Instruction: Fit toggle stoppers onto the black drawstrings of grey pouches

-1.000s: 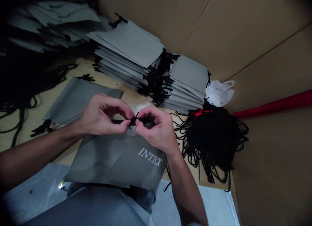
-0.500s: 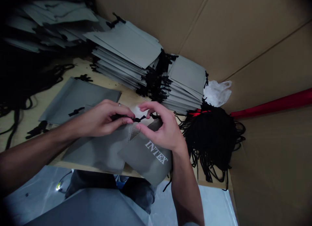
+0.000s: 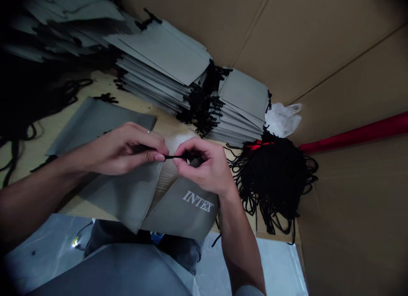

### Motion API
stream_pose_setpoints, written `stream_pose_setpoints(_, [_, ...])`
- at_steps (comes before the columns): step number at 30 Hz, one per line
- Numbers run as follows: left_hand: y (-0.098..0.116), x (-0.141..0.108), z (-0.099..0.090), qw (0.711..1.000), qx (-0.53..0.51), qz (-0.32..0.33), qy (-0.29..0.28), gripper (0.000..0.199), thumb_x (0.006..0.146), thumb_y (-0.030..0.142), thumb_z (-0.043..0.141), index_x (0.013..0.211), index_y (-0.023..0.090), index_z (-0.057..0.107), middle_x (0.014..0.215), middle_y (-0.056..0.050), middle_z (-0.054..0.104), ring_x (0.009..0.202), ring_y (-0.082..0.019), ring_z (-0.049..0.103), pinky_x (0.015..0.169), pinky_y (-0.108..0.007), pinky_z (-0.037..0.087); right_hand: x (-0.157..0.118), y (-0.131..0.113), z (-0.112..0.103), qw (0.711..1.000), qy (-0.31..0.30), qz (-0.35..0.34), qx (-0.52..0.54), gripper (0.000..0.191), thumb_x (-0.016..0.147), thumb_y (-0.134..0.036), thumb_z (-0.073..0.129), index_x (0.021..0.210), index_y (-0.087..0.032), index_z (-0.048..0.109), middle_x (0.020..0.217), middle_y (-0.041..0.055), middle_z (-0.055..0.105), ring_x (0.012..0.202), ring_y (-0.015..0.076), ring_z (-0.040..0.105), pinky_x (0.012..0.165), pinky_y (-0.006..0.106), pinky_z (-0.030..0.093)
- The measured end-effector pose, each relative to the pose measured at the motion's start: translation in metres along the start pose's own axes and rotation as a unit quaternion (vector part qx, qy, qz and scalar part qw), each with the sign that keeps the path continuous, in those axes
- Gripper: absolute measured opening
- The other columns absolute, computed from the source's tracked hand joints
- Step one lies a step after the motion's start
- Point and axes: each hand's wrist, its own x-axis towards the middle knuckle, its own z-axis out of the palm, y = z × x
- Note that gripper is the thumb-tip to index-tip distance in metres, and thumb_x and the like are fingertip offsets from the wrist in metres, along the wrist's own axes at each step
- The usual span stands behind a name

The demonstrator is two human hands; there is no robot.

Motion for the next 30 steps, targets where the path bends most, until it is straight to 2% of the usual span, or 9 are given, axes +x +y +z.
stream_pose_setpoints(4, [-0.004, 0.000, -0.001, 0.998, 0.023, -0.037, 0.036, 0.021, 0.106, 0.033, 0.068, 0.099, 0.020, 0.083, 0.075, 0.000, 0.074, 0.064, -0.013, 0.064, 0.053, -0.021, 0.041, 0.001, -0.002, -0.005, 1.000, -0.013, -0.014, 0.024, 0.013, 0.094, -0.025, 0.088, 0.105, -0.025, 0.081, 0.093, -0.0002, 0.082, 0.083, 0.0169, 0.075, 0.079, 0.032, 0.063])
stream_pose_setpoints(9, [-0.004, -0.001, 0.003, 0.998, 0.024, -0.031, 0.046, 0.021, 0.107, 0.033, 0.068, 0.104, 0.021, 0.084, 0.083, 0.000, 0.081, 0.067, -0.012, 0.069, 0.052, -0.018, 0.043, -0.001, 0.002, -0.002, 0.999, -0.016, -0.031, 0.017, 0.028, 0.093, -0.026, 0.090, 0.120, -0.028, 0.082, 0.112, 0.0022, 0.086, 0.099, 0.0205, 0.080, 0.087, 0.035, 0.069])
stream_pose_setpoints(14, [-0.001, 0.000, 0.005, 0.999, 0.033, -0.016, 0.015, 0.022, 0.110, 0.033, 0.066, 0.100, 0.021, 0.081, 0.073, 0.002, 0.073, 0.062, -0.010, 0.063, 0.055, -0.020, 0.043, -0.003, 0.003, 0.003, 0.999, -0.007, -0.032, -0.020, 0.011, 0.096, -0.025, 0.088, 0.107, -0.027, 0.085, 0.102, 0.0007, 0.087, 0.089, 0.0189, 0.080, 0.087, 0.036, 0.067])
stream_pose_setpoints(18, [0.002, 0.002, 0.007, 0.999, 0.041, 0.016, -0.016, 0.028, 0.112, 0.028, 0.058, 0.090, 0.020, 0.074, 0.068, 0.003, 0.064, 0.061, -0.012, 0.057, 0.059, -0.024, 0.042, -0.005, 0.005, 0.004, 1.000, -0.015, -0.022, -0.013, 0.013, 0.091, -0.020, 0.087, 0.102, -0.027, 0.082, 0.095, -0.0012, 0.084, 0.082, 0.0172, 0.076, 0.079, 0.033, 0.062])
stream_pose_setpoints(21, [0.006, 0.002, 0.006, 0.999, 0.006, 0.008, -0.034, 0.029, 0.112, 0.026, 0.057, 0.086, 0.021, 0.071, 0.069, 0.002, 0.063, 0.063, -0.013, 0.056, 0.060, -0.026, 0.042, -0.004, 0.006, 0.006, 1.000, -0.016, -0.009, 0.012, 0.013, 0.086, -0.018, 0.084, 0.096, -0.026, 0.080, 0.088, -0.0017, 0.081, 0.079, 0.0171, 0.073, 0.074, 0.032, 0.060])
stream_pose_setpoints(25, [0.010, 0.000, 0.006, 0.995, -0.089, -0.019, -0.048, 0.030, 0.111, 0.027, 0.058, 0.082, 0.022, 0.066, 0.068, 0.002, 0.054, 0.062, -0.014, 0.049, 0.058, -0.028, 0.039, -0.003, 0.002, 0.009, 0.997, -0.016, 0.000, 0.074, 0.011, 0.084, -0.027, 0.089, 0.088, -0.026, 0.079, 0.083, -0.0009, 0.081, 0.075, 0.0171, 0.073, 0.070, 0.032, 0.062])
stream_pose_setpoints(30, [0.015, -0.002, 0.007, 0.987, -0.159, -0.019, -0.016, 0.033, 0.110, 0.027, 0.063, 0.077, 0.021, 0.063, 0.067, 0.003, 0.049, 0.060, -0.012, 0.044, 0.056, -0.028, 0.035, -0.001, -0.001, 0.011, 0.994, 0.006, 0.012, 0.108, 0.021, 0.087, -0.040, 0.095, 0.087, -0.026, 0.080, 0.086, 0.0008, 0.084, 0.077, 0.0190, 0.076, 0.072, 0.034, 0.065])
